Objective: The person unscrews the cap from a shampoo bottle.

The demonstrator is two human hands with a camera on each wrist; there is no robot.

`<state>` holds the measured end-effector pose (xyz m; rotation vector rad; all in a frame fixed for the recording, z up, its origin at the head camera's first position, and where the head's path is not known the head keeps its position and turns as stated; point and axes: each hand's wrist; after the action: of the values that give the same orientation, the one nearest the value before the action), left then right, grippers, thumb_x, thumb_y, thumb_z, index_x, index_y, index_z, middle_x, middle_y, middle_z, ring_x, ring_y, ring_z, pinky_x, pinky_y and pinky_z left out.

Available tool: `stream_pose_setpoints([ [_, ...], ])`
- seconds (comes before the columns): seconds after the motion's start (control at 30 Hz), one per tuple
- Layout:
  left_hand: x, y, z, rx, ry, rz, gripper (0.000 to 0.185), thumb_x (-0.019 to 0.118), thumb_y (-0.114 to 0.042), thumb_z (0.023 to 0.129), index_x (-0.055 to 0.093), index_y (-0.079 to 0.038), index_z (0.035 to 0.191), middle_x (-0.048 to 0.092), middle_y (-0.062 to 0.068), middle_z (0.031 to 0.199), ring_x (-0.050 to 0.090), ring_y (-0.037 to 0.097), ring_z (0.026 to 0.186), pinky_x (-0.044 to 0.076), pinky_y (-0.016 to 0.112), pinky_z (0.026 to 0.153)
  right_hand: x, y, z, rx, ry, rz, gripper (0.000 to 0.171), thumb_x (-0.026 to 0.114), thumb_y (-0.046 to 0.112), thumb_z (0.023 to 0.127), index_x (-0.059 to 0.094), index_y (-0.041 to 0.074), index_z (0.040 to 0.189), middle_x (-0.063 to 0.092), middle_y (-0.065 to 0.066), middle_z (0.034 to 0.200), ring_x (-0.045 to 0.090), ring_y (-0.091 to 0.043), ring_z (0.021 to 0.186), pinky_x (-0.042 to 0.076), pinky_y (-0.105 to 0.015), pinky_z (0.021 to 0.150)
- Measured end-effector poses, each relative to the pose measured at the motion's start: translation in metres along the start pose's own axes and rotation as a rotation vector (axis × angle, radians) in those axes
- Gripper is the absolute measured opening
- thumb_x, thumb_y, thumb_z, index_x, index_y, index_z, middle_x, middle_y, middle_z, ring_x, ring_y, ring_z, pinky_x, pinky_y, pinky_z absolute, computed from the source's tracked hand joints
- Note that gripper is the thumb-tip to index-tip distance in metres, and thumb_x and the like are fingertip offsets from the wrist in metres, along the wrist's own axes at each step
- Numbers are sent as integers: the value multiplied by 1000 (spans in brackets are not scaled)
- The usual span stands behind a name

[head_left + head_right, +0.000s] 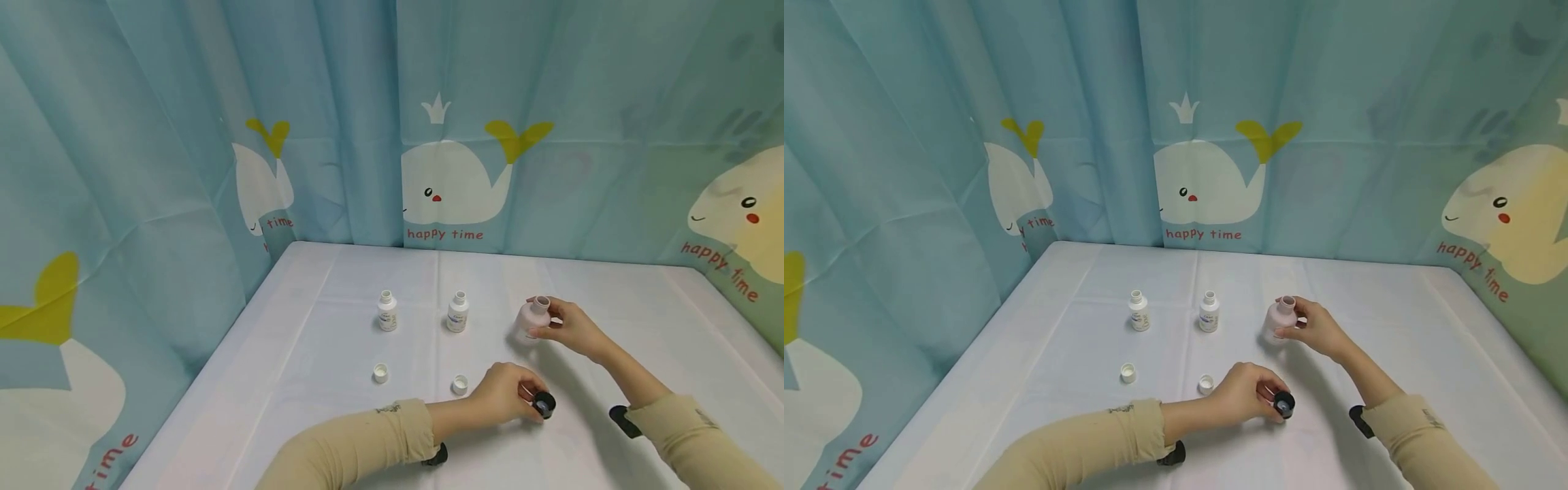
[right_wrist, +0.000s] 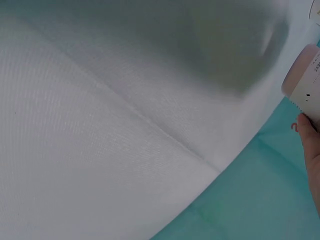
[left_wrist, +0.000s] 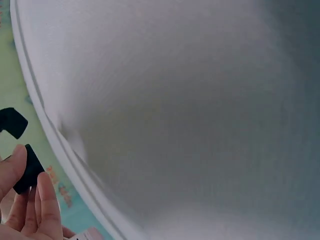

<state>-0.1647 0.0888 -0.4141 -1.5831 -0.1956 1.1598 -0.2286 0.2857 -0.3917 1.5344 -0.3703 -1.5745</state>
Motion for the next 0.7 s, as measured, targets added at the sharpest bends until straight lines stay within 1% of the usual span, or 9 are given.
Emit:
stream_pose_setpoints([
  [0.07, 3, 1, 1, -2, -14, 13, 33, 84, -1, 66, 72, -5, 97, 74, 2, 89, 61, -9, 69, 46, 1, 63, 0, -2, 1, 17, 4, -3, 55, 72, 8, 81, 48, -12, 126, 59, -29, 115, 50, 13, 88, 50, -14, 69],
  [0.27, 9, 2, 6, -5, -45, 63, 33, 84, -3, 65, 73, -7, 96, 74, -1, 89, 58, -10, 66, 43, 1, 62, 0, -10, 3, 48, 16, 0, 55, 71, 7, 82, 47, -13, 127, 57, -31, 118, 48, 14, 89, 50, -14, 71],
  [0.5, 13, -2, 11, -14, -46, 90, 33, 84, -4, 66, 73, -8, 96, 74, -2, 89, 58, -11, 67, 43, 0, 62, 0, -16, 5, 47, 29, -16, 54, 71, 6, 82, 47, -14, 126, 58, -30, 116, 48, 13, 89, 49, -12, 73],
  [0.7, 15, 0, 14, -26, -52, 103, 34, 85, -3, 64, 73, -8, 95, 74, -2, 88, 58, -10, 65, 42, 0, 61, 1, -17, 9, 40, 52, -23, 54, 71, 7, 83, 46, -13, 127, 58, -29, 117, 47, 14, 91, 49, -12, 74],
])
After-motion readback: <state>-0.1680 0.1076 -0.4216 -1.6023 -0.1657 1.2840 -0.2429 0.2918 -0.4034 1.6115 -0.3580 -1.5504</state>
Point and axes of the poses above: each hand's wrist, its own z-axis towards the middle knuckle, its own x-axis out of the palm, y = z × x
